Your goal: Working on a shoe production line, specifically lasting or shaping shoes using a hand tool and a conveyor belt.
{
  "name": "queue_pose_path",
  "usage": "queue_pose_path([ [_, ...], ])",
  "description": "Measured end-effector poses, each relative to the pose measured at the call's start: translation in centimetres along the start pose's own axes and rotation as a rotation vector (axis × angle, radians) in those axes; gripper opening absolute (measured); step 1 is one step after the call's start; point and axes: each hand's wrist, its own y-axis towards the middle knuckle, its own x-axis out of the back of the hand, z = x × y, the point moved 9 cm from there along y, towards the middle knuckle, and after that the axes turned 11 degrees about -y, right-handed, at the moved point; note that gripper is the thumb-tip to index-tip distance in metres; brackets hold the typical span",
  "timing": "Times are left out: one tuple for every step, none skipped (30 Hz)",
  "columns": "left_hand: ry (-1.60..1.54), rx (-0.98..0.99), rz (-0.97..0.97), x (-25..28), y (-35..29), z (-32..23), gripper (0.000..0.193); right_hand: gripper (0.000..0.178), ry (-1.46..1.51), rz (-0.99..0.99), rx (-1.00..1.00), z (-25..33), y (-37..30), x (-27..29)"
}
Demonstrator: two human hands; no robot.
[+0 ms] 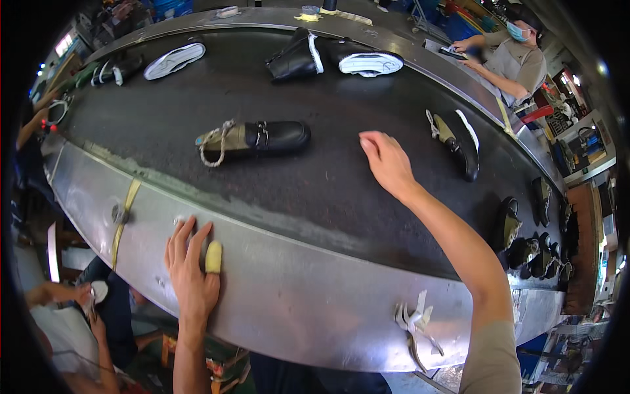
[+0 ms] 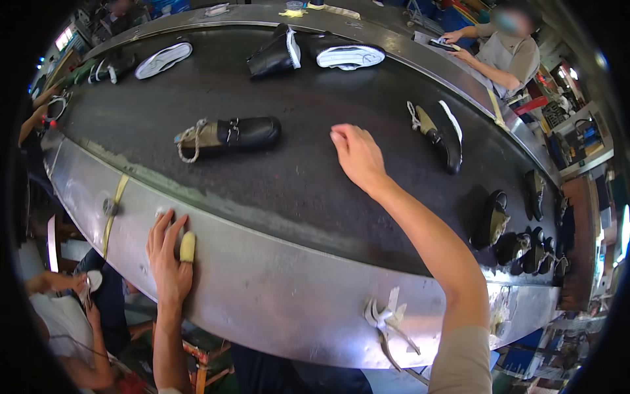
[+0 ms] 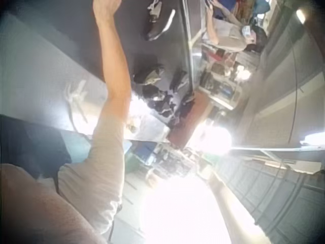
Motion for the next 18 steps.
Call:
queue_pose_path([
  [0.007,0.029,-0.008,0.6,-1.0,0.0,0.043,0.033,0.059,-0.043,-0.012,0.9,1.4,-0.6],
  [0.024,0.066,-0.018,1.5,-2.2,0.2,0.041,0.034,0.128,-0.081,-0.019,2.2,3.0,-1.6],
  [0.020,0.051,-0.058,1.0,1.2,-0.7,0.038,0.038,0.139,-0.197,-0.006,1.8,9.2,0.7],
  [0.004,0.053,-0.032,0.7,1.9,-0.4,0.038,0.041,0.139,-0.291,-0.084,1.0,12.2,0.0],
  [-0.013,0.062,-0.011,0.5,2.2,-0.1,0.037,0.045,0.137,-0.382,-0.154,0.4,14.9,-0.9],
  [-0.022,0.078,-0.002,0.4,2.4,0.2,0.037,0.049,0.181,-0.299,-0.114,0.9,18.0,-2.3],
  [-0.032,0.107,0.011,0.5,2.4,0.6,0.036,0.053,0.232,-0.208,-0.073,2.8,19.9,-3.6],
  [-0.032,0.124,0.022,0.7,2.3,1.1,0.036,0.053,0.317,-0.174,-0.133,3.9,20.1,-5.4],
  [-0.020,0.157,0.028,1.1,2.0,1.6,0.035,0.043,0.389,-0.139,-0.110,6.4,19.7,-6.0],
  [-0.020,0.172,0.021,1.4,2.1,1.7,0.035,0.038,0.188,-0.165,0.069,8.7,19.5,-5.0],
  [0.006,0.175,0.023,1.7,2.2,1.7,0.033,0.035,-0.012,-0.193,0.249,10.4,19.3,-4.5],
  [0.014,0.158,0.029,1.6,2.5,1.2,0.031,0.029,-0.141,-0.438,0.378,10.6,18.8,-2.0],
  [0.014,0.163,0.028,1.6,2.5,1.5,0.031,0.025,-0.234,-0.554,0.437,10.5,19.3,-0.6],
  [0.003,0.167,0.033,1.5,2.5,1.6,0.031,0.042,-0.409,-0.558,0.405,9.6,20.2,0.3],
  [-0.012,0.162,0.036,1.5,2.6,1.7,0.031,0.069,-0.581,-0.509,0.283,7.2,21.7,1.3],
  [-0.041,0.159,0.030,1.4,2.6,2.1,0.031,0.085,-0.707,-0.431,0.131,4.3,23.2,1.8],
  [-0.039,0.159,0.023,1.5,2.7,2.4,0.031,0.095,-0.793,-0.283,0.021,1.2,24.2,2.1],
  [-0.041,0.160,0.027,1.5,2.7,2.6,0.032,0.097,-0.764,-0.225,-0.020,-0.5,24.2,2.3],
])
